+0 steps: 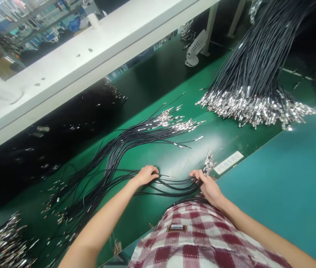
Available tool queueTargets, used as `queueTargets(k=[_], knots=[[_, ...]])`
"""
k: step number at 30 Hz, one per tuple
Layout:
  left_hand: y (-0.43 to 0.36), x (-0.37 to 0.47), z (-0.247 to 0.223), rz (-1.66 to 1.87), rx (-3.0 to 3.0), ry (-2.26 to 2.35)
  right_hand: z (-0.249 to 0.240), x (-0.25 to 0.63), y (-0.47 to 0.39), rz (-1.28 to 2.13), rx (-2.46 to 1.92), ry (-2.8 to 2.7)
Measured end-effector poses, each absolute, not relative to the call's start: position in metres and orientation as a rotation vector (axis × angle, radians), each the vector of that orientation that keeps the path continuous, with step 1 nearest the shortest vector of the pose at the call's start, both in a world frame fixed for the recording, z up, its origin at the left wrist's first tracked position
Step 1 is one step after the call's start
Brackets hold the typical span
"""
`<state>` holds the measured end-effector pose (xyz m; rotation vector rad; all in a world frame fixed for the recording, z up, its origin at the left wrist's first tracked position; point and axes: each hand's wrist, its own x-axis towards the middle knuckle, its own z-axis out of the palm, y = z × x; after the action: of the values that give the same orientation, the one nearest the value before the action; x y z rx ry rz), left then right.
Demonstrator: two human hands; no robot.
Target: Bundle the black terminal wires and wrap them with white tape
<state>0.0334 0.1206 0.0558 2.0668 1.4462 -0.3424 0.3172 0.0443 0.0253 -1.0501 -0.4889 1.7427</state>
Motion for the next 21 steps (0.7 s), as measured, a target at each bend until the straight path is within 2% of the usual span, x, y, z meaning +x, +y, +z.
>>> queueTargets(k=[6,13,21], knots=[[0.12,0.045,0.045,-0.425,2.188,1.421,0.031,0.318,0.042,1.818,-1.045,-0.471],[0.193,0.073,0.064,-0.077,2.453,1.452,0.025,0.318,0.047,1.856,-0.991,-0.424],[0.255,0.147,0.031,-0.346,2.67,1.302,0.025,0.318,0.059,1.896,-1.039,-0.347]])
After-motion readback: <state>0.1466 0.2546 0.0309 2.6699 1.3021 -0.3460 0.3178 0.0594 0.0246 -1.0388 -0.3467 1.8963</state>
